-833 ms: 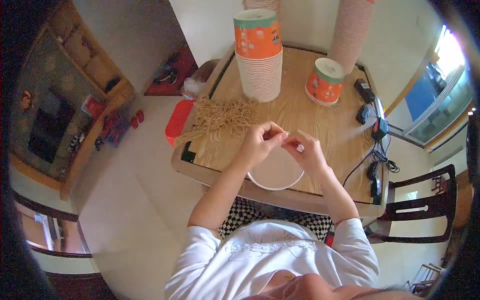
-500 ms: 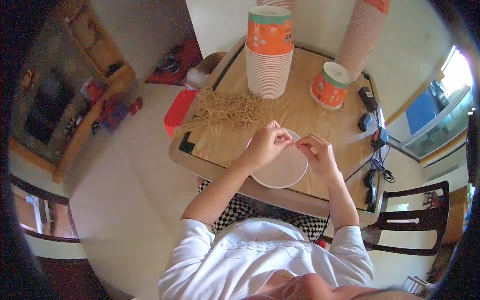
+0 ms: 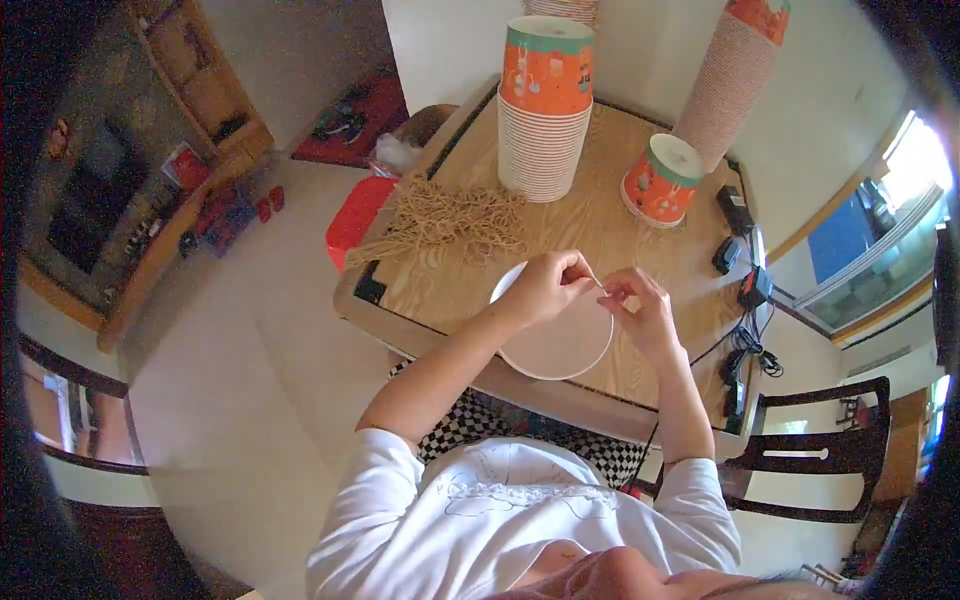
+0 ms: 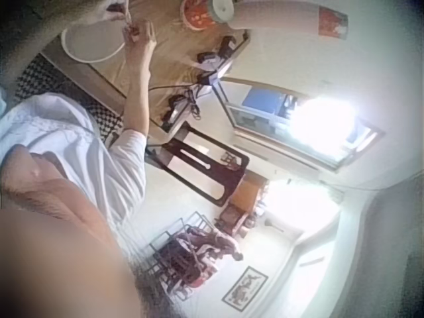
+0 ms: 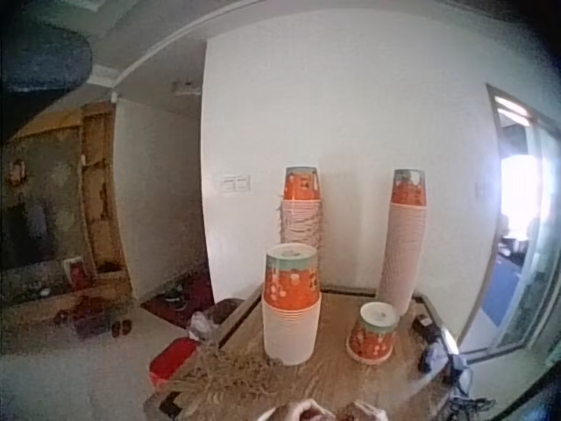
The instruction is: Threading a string through pre-punched holes in a paper bucket to create a handle.
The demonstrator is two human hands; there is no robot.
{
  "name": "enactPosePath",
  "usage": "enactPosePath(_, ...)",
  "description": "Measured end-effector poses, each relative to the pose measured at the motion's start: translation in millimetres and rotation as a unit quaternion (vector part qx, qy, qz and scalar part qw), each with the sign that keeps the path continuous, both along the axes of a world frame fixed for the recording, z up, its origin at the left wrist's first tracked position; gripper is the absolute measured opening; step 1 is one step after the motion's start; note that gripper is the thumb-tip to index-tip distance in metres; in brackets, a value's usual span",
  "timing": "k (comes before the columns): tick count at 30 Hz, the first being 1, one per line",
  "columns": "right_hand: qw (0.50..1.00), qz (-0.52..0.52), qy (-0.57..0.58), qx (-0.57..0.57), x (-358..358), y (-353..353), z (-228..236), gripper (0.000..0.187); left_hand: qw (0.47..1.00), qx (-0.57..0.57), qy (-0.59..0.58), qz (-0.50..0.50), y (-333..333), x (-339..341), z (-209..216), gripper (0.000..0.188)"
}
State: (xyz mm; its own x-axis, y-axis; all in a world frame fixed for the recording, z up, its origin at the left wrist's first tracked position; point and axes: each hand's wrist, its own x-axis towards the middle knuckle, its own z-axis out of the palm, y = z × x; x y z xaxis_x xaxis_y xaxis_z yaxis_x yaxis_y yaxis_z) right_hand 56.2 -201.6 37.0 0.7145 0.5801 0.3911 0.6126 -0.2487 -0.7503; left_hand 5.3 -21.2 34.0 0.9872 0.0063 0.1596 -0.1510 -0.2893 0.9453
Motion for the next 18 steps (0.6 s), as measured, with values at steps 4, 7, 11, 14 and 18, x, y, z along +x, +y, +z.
enactPosePath(4,1.0,-0.003,-0.02,-0.009,-0.2,0.1,0.8,0.011,1.0,0.001,0.006,0.0,-0.6,-0.3,0.7,0.007)
enactPosePath(7,0.998,0.006,-0.06,-0.019,4.3,-2.5,-4.7,0.013,1.0,-0.002,-0.016,0.014,-1.6,0.2,-2.4,0.008)
enactPosePath(11,0.998,0.026,-0.052,-0.013,4.1,-2.6,-5.8,0.007,0.999,0.032,0.001,0.004,-3.9,-0.4,3.7,0.008)
enactPosePath(14,0.999,0.018,-0.05,-0.008,4.3,-3.6,-9.8,0.005,0.999,0.031,-0.022,0.025,-5.1,1.7,-3.0,0.009)
enactPosePath(18,0.998,-0.038,-0.004,-0.045,10.4,-12.8,-22.0,0.011,0.998,0.056,-0.019,0.017,-7.5,6.1,-3.5,0.013)
